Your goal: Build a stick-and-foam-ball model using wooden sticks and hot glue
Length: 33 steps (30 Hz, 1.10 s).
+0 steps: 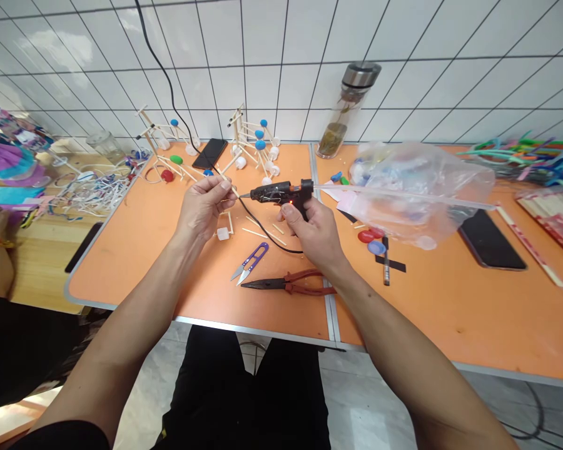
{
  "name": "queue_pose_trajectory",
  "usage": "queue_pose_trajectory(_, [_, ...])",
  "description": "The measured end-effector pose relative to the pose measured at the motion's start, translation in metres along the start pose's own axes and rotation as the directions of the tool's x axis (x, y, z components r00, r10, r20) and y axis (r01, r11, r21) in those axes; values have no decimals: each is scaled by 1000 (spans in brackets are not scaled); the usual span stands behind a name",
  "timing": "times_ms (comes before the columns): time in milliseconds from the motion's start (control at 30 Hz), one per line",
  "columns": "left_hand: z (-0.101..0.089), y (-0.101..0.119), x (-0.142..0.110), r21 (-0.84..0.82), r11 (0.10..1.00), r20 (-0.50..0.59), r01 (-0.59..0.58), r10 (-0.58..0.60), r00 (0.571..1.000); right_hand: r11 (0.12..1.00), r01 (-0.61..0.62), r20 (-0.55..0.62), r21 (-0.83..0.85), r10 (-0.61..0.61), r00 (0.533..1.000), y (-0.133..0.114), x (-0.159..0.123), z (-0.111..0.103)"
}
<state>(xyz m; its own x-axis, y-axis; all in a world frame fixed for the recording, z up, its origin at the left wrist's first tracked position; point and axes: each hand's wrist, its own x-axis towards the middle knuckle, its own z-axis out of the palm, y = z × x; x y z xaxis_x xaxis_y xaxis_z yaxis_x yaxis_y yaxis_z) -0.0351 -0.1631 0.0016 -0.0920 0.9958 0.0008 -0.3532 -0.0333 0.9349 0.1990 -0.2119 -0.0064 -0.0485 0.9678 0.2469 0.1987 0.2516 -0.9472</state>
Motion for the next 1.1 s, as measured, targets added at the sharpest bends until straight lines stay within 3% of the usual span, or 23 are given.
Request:
queue_pose_trajectory(367, [-2,-3,2,-37,999,30,-15,16,999,999,41,-18,-1,-41,999,13,2,-1])
queue_pose_trajectory(1100, [-2,-2,2,-44,999,36,-12,13,999,999,45,-28,-1,-45,999,13,2,0])
